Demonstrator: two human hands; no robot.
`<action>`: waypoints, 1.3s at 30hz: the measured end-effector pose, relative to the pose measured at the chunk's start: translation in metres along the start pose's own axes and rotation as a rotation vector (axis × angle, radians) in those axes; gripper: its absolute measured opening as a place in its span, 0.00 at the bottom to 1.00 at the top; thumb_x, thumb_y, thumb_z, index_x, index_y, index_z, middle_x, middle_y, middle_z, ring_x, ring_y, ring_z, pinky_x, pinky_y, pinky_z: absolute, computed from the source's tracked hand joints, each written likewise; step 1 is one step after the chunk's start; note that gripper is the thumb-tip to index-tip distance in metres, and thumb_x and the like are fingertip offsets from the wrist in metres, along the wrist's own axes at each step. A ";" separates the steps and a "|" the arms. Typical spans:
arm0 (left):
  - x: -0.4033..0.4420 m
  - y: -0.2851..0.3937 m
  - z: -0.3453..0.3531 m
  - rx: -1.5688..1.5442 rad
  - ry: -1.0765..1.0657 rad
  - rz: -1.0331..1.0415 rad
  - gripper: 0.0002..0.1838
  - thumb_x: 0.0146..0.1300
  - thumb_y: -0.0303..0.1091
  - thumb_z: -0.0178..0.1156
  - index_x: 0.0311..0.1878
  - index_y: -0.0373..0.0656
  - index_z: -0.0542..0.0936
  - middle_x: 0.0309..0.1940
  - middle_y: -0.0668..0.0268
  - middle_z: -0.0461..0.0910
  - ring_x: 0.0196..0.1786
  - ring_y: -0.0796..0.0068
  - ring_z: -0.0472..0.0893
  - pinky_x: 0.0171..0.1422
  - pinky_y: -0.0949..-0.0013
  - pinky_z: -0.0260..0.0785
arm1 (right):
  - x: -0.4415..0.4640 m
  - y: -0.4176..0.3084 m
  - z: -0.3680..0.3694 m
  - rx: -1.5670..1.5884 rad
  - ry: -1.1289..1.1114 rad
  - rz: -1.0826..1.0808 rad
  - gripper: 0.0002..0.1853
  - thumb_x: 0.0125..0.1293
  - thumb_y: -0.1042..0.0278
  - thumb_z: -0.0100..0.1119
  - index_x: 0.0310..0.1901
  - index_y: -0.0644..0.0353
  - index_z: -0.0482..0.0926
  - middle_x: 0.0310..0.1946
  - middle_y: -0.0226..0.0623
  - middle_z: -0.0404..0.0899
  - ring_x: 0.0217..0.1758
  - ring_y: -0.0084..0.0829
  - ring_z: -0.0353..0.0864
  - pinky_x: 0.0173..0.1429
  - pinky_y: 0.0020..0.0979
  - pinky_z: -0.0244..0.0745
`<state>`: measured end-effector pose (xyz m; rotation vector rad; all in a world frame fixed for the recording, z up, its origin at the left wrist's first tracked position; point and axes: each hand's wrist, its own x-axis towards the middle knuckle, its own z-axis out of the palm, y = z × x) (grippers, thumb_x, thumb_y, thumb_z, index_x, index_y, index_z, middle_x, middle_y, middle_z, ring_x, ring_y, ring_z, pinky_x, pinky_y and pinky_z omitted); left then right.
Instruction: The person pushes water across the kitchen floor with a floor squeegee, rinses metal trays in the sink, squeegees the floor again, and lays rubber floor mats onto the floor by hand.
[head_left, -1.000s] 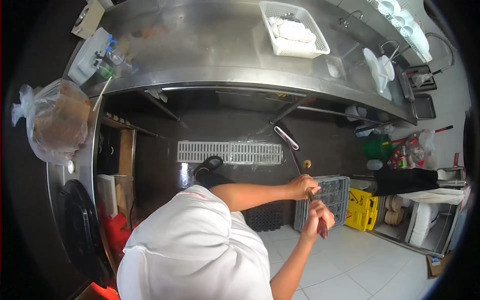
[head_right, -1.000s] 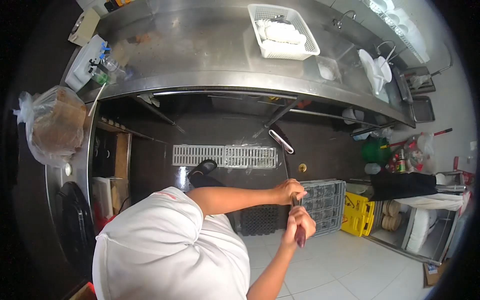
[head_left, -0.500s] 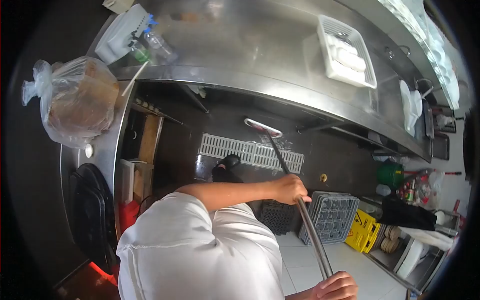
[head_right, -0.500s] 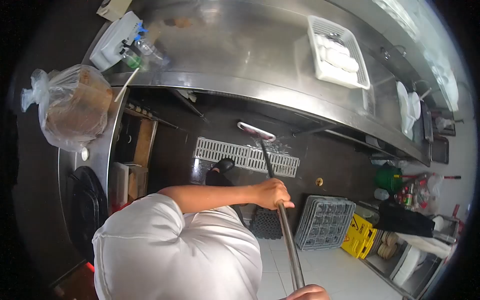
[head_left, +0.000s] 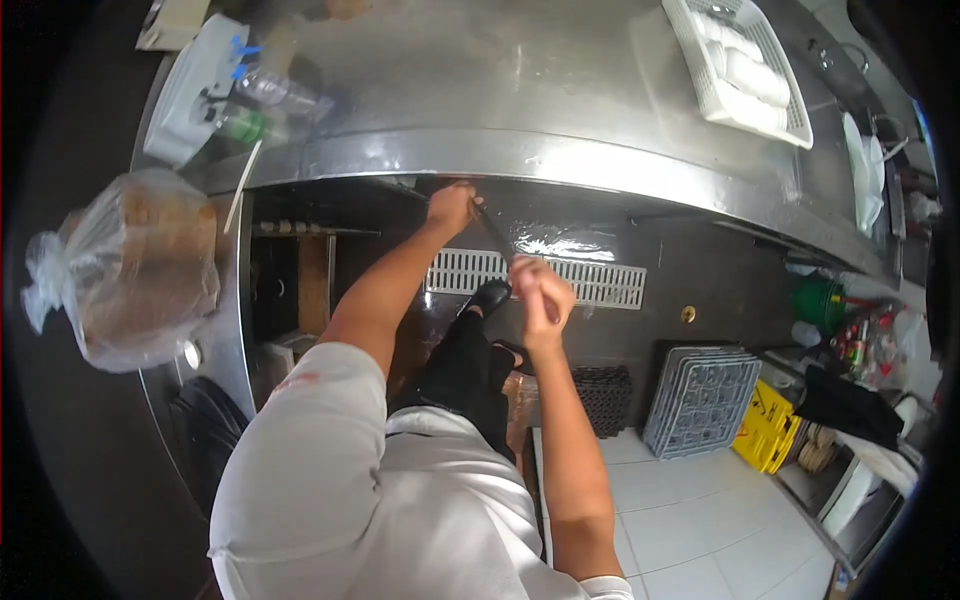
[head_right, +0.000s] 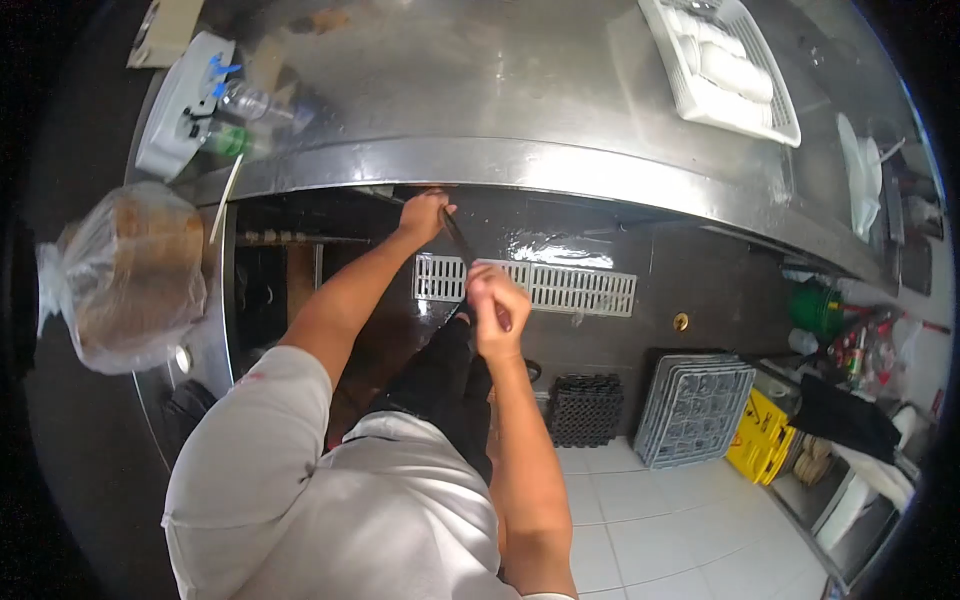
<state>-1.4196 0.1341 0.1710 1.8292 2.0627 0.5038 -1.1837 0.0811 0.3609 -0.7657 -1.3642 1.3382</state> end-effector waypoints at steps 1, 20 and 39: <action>-0.003 0.005 -0.003 -0.026 0.048 0.033 0.16 0.67 0.44 0.65 0.29 0.41 0.81 0.32 0.55 0.81 0.41 0.47 0.83 0.43 0.49 0.76 | 0.000 -0.006 -0.004 -0.015 -0.034 0.003 0.12 0.66 0.83 0.55 0.23 0.69 0.70 0.24 0.42 0.74 0.34 0.38 0.79 0.54 0.42 0.78; -0.024 0.187 -0.069 -0.516 0.017 0.698 0.16 0.64 0.33 0.69 0.20 0.44 0.79 0.17 0.60 0.77 0.24 0.53 0.79 0.32 0.54 0.71 | -0.041 -0.234 -0.050 0.066 0.164 -0.128 0.15 0.54 0.68 0.63 0.16 0.61 0.68 0.12 0.37 0.66 0.18 0.40 0.70 0.34 0.44 0.78; -0.200 0.249 0.042 -0.443 -0.316 0.632 0.10 0.62 0.33 0.69 0.25 0.47 0.81 0.28 0.61 0.84 0.39 0.55 0.82 0.47 0.54 0.72 | -0.227 -0.247 -0.091 -0.204 0.397 0.015 0.17 0.57 0.69 0.58 0.15 0.60 0.64 0.14 0.35 0.68 0.23 0.34 0.72 0.43 0.44 0.75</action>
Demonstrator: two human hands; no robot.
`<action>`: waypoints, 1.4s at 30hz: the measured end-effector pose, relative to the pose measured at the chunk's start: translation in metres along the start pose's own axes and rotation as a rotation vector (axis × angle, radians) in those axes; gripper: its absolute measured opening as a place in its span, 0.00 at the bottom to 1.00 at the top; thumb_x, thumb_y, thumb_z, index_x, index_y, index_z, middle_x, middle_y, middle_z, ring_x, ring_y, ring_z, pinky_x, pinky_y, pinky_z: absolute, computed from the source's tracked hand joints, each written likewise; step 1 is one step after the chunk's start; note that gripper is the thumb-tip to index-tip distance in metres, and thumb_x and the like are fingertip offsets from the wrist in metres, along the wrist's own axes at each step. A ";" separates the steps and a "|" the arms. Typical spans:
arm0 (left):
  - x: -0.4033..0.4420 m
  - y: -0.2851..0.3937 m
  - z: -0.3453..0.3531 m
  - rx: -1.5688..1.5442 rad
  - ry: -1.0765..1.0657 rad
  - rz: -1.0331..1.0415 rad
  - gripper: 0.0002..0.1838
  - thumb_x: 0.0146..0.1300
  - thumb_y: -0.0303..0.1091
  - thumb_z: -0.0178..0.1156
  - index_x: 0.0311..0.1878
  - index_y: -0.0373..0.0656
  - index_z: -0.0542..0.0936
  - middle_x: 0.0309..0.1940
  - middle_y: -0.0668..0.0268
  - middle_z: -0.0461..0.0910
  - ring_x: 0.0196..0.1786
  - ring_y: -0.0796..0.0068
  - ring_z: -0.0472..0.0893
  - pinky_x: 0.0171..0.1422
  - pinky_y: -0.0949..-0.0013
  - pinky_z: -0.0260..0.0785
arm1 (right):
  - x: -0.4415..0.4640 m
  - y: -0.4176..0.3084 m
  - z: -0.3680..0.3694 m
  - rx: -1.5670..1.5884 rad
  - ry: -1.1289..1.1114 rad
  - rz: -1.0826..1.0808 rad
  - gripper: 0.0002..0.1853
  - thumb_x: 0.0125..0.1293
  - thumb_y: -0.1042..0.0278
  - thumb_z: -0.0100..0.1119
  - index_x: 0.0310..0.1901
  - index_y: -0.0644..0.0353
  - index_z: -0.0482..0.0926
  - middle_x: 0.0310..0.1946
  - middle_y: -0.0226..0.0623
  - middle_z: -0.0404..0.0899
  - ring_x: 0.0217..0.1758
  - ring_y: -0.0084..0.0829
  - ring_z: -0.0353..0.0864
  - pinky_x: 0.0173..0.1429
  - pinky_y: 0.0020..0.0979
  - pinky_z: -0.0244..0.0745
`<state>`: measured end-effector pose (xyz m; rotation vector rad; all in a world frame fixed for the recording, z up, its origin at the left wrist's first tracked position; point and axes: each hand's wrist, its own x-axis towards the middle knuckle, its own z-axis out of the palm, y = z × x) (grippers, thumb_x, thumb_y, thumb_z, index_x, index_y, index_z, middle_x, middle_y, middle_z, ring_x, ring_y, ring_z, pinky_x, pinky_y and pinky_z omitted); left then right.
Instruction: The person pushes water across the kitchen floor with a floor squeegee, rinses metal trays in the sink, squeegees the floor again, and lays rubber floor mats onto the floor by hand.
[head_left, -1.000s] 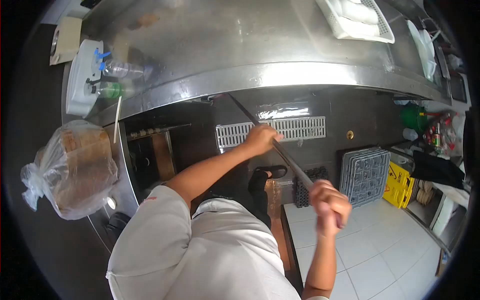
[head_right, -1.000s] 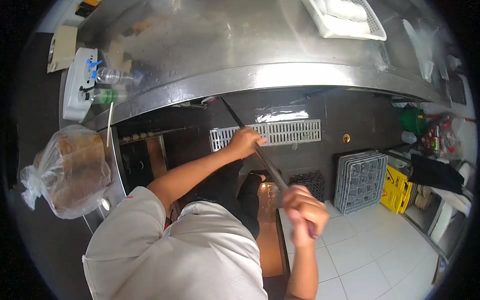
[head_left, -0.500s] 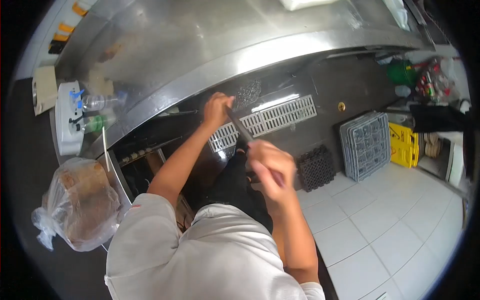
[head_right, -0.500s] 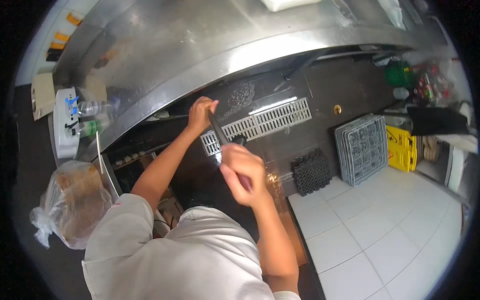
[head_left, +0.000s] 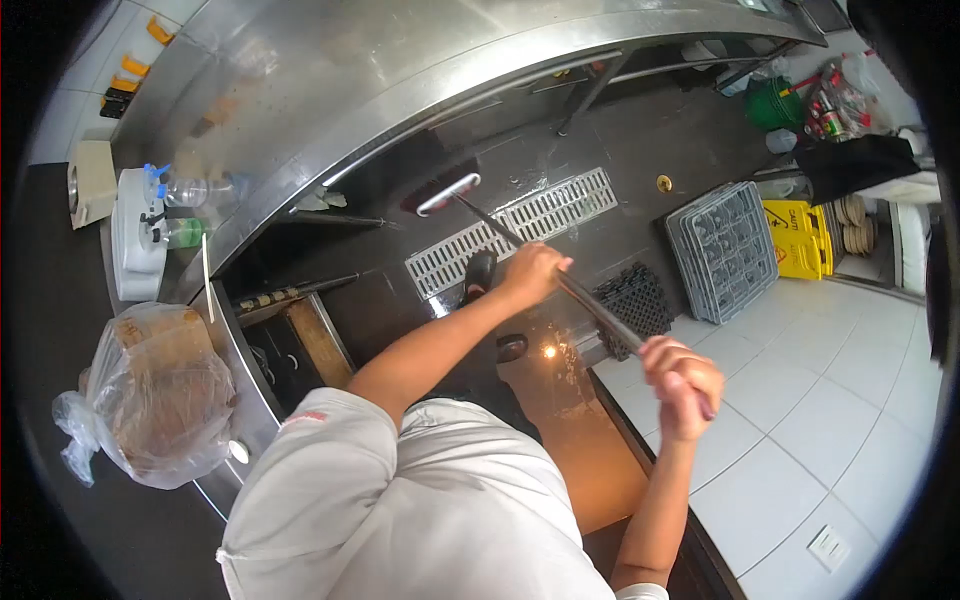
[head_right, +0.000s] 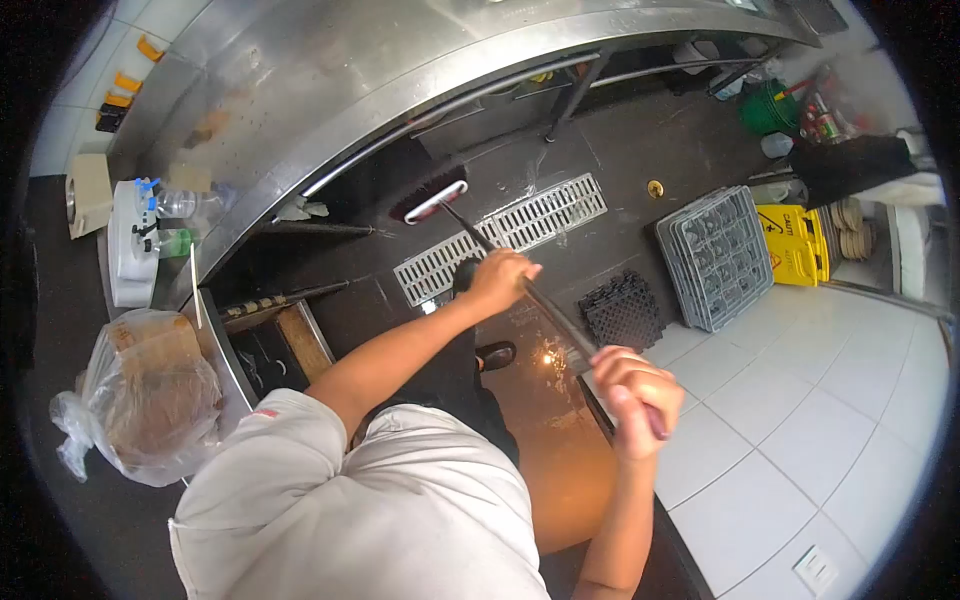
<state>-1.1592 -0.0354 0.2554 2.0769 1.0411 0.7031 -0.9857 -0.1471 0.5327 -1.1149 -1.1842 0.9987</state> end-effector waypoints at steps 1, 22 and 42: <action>0.005 0.015 0.004 -0.005 -0.048 0.037 0.11 0.64 0.35 0.68 0.25 0.46 0.81 0.27 0.60 0.84 0.38 0.54 0.82 0.48 0.53 0.72 | -0.008 -0.016 -0.009 -0.014 0.032 0.002 0.18 0.58 0.68 0.58 0.15 0.59 0.64 0.15 0.35 0.68 0.23 0.34 0.72 0.44 0.45 0.75; -0.116 -0.103 -0.023 0.361 -0.278 -0.153 0.07 0.50 0.29 0.67 0.35 0.44 0.85 0.37 0.51 0.85 0.48 0.46 0.83 0.58 0.48 0.72 | -0.113 0.099 0.116 0.161 0.908 0.412 0.19 0.79 0.69 0.51 0.26 0.61 0.68 0.25 0.33 0.73 0.31 0.26 0.74 0.52 0.36 0.78; -0.046 0.025 -0.196 0.063 -0.188 0.252 0.15 0.65 0.37 0.66 0.23 0.45 0.79 0.19 0.59 0.75 0.26 0.52 0.79 0.37 0.52 0.71 | -0.051 -0.065 0.139 0.379 0.150 -0.344 0.12 0.70 0.70 0.58 0.28 0.62 0.73 0.23 0.37 0.78 0.25 0.34 0.77 0.36 0.39 0.80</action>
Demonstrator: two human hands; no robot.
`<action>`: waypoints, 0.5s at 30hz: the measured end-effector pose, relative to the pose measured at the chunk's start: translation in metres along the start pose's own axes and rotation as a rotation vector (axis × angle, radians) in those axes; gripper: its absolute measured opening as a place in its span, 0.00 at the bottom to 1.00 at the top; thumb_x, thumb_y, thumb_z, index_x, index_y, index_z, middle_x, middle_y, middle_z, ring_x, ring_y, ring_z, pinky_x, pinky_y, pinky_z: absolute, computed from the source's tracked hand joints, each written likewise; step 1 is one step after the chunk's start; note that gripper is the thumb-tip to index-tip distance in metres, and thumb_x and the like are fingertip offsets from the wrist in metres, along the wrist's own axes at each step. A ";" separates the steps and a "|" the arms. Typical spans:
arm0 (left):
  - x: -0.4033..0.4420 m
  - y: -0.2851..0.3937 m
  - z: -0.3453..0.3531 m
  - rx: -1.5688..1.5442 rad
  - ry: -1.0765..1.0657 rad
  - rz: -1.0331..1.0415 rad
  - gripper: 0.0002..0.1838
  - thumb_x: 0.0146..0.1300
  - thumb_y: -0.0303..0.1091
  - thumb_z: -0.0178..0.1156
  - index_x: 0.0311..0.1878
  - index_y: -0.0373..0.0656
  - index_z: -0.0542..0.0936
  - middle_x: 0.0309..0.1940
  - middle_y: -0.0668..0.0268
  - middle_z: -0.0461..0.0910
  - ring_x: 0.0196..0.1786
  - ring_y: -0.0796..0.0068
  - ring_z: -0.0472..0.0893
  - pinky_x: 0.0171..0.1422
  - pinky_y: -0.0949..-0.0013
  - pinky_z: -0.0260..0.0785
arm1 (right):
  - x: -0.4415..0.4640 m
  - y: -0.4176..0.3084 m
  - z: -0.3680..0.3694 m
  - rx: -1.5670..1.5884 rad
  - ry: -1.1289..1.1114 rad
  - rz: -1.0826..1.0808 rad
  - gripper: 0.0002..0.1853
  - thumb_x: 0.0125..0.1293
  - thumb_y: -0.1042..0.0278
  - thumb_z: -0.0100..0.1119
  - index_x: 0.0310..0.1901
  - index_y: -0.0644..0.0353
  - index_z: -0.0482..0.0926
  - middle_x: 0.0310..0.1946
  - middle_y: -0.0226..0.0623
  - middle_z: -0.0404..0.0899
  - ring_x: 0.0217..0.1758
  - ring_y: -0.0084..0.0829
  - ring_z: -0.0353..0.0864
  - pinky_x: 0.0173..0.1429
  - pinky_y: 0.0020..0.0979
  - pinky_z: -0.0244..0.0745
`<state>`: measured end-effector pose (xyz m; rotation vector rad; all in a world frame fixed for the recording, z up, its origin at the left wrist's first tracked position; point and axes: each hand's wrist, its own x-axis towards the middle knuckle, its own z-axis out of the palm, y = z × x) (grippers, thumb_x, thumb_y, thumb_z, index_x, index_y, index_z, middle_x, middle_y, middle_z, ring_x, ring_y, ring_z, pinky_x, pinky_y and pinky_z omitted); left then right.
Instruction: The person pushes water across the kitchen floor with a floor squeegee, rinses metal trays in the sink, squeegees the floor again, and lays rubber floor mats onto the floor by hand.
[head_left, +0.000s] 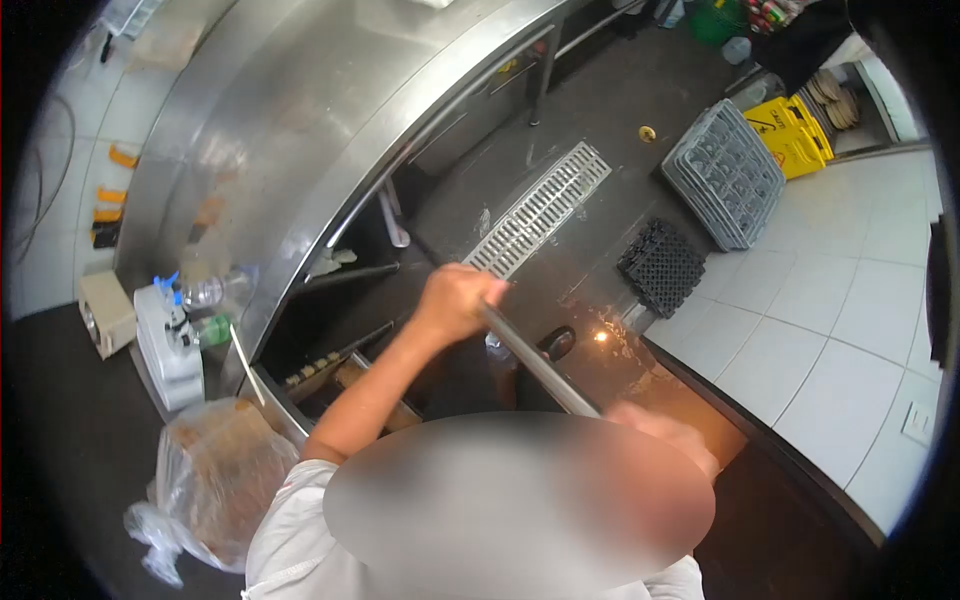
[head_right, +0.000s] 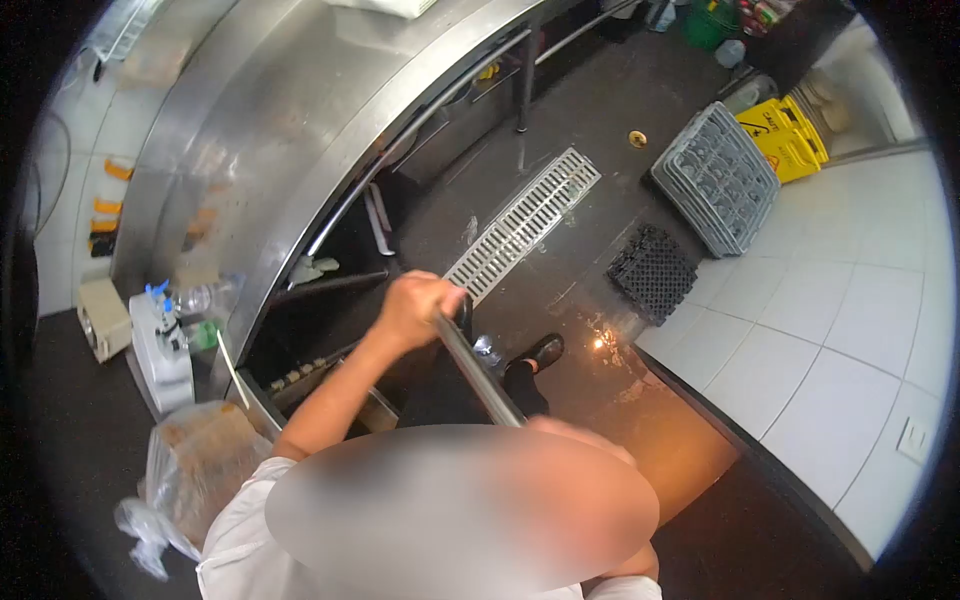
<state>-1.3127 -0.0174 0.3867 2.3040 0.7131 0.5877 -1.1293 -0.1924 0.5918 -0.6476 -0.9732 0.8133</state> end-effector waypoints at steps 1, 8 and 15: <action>-0.001 -0.031 -0.016 0.073 -0.043 -0.027 0.12 0.64 0.34 0.66 0.24 0.44 0.80 0.21 0.58 0.76 0.28 0.51 0.80 0.38 0.51 0.71 | -0.003 0.035 0.011 -0.025 0.136 0.075 0.11 0.71 0.71 0.56 0.30 0.64 0.74 0.26 0.39 0.79 0.29 0.33 0.77 0.40 0.40 0.79; -0.015 -0.258 0.020 0.239 -0.101 -0.326 0.08 0.65 0.35 0.65 0.32 0.41 0.84 0.37 0.56 0.84 0.46 0.49 0.81 0.55 0.51 0.72 | -0.030 0.269 0.037 -0.132 0.748 0.465 0.18 0.80 0.71 0.47 0.29 0.67 0.75 0.34 0.42 0.83 0.44 0.34 0.83 0.63 0.39 0.76; -0.022 -0.200 0.073 0.024 -0.309 -0.088 0.02 0.60 0.28 0.64 0.35 0.45 0.83 0.34 0.55 0.85 0.45 0.47 0.84 0.56 0.49 0.71 | -0.047 0.183 0.037 -0.314 1.072 0.429 0.17 0.76 0.66 0.52 0.25 0.57 0.69 0.24 0.37 0.74 0.35 0.37 0.79 0.60 0.50 0.78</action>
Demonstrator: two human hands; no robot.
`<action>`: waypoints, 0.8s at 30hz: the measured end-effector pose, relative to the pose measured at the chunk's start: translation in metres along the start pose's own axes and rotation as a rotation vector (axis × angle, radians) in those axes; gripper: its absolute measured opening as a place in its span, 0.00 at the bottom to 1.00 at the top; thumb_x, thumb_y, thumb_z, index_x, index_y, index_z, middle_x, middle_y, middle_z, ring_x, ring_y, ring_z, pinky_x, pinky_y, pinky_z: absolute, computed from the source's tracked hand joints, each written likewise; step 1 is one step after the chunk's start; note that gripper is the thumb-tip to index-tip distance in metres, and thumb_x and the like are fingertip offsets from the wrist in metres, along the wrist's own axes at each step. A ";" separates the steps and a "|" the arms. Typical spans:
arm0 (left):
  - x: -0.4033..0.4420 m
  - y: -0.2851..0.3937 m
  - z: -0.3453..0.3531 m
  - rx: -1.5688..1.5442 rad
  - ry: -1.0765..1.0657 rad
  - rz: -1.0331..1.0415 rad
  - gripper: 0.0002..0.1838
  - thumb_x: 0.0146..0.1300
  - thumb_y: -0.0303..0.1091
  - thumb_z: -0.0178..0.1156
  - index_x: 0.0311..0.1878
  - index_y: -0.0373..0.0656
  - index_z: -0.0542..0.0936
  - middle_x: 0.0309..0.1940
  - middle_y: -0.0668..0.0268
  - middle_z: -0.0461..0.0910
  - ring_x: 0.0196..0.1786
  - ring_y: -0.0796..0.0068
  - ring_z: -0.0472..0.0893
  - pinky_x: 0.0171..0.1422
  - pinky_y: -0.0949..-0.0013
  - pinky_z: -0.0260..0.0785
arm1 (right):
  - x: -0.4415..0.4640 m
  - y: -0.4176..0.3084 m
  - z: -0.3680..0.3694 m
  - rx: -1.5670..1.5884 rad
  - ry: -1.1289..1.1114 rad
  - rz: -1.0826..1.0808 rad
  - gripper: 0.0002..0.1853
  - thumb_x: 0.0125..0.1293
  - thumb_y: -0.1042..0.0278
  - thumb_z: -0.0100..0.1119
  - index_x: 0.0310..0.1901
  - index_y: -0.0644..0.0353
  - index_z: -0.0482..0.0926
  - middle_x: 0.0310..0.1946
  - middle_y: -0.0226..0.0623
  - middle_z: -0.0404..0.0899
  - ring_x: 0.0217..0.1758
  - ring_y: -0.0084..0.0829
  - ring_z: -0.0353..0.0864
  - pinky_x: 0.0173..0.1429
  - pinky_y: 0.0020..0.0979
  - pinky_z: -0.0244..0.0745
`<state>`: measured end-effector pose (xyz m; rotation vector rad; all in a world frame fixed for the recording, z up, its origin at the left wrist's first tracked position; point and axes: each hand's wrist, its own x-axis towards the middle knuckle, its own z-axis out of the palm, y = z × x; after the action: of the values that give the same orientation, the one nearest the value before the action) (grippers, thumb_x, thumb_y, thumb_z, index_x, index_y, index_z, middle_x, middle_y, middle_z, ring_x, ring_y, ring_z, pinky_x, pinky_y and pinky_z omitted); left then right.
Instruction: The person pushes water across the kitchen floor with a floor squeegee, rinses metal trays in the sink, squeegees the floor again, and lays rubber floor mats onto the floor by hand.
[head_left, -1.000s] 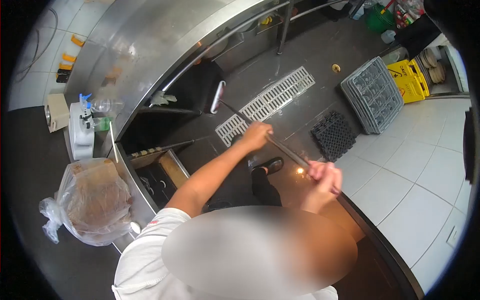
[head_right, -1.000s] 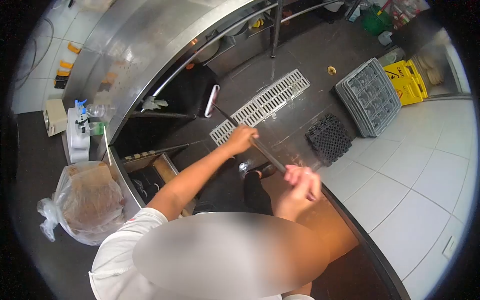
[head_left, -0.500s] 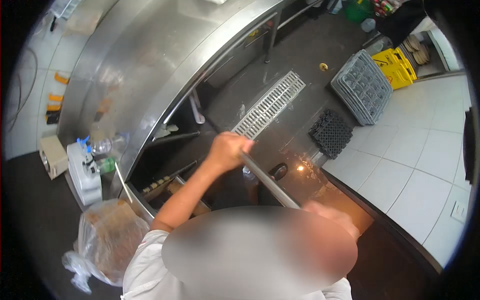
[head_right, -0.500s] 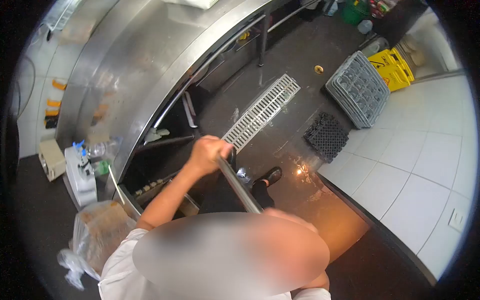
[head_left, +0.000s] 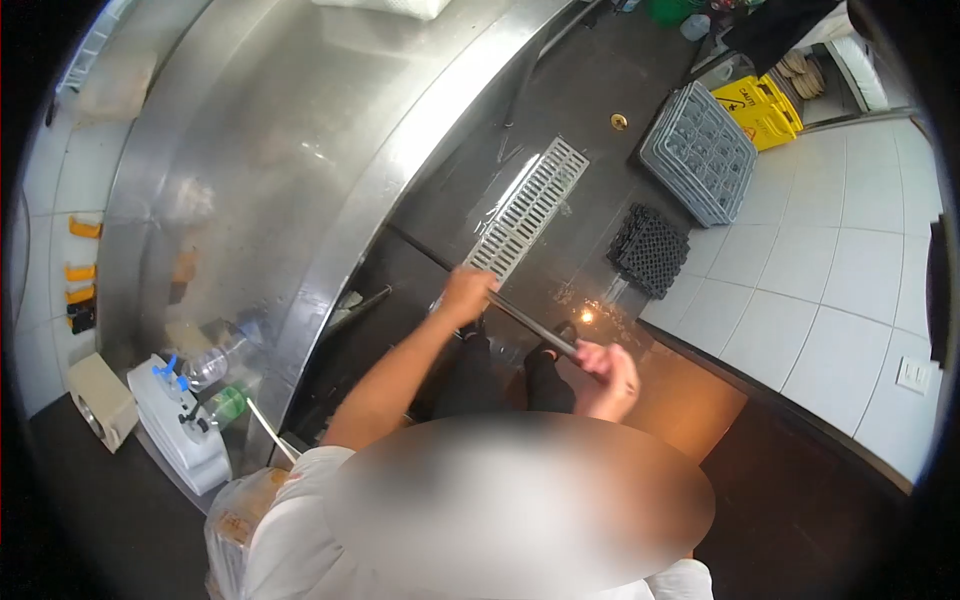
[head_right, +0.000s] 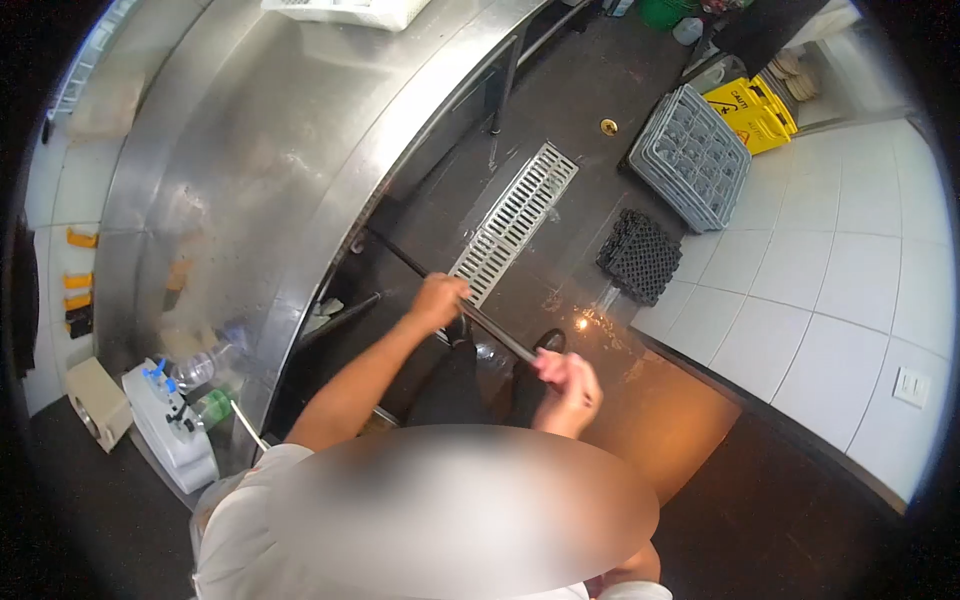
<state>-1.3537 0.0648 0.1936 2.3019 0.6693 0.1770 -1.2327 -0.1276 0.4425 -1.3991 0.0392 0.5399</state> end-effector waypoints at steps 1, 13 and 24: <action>0.000 0.019 0.005 -0.043 -0.023 0.022 0.01 0.62 0.29 0.63 0.35 0.45 0.83 0.34 0.55 0.85 0.45 0.48 0.84 0.55 0.48 0.71 | -0.003 -0.018 -0.007 0.014 0.024 -0.007 0.17 0.75 0.65 0.52 0.25 0.56 0.68 0.23 0.36 0.73 0.34 0.36 0.78 0.60 0.49 0.77; 0.039 0.200 -0.031 -0.293 -0.314 0.346 0.09 0.68 0.39 0.64 0.36 0.45 0.83 0.25 0.51 0.81 0.35 0.42 0.82 0.41 0.44 0.72 | -0.051 -0.179 -0.047 -0.091 0.015 -0.430 0.18 0.74 0.66 0.47 0.22 0.54 0.63 0.17 0.36 0.67 0.24 0.32 0.70 0.46 0.43 0.77; 0.100 0.114 0.043 -0.097 -0.375 0.396 0.04 0.62 0.35 0.64 0.37 0.48 0.85 0.30 0.54 0.86 0.39 0.45 0.85 0.45 0.46 0.76 | -0.012 -0.077 -0.064 0.109 0.197 -0.365 0.16 0.75 0.72 0.48 0.24 0.60 0.67 0.21 0.36 0.68 0.29 0.32 0.72 0.52 0.44 0.78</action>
<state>-1.2073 0.0213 0.2330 2.2649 0.0131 -0.0414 -1.1952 -0.1973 0.5049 -1.3096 -0.0277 0.0953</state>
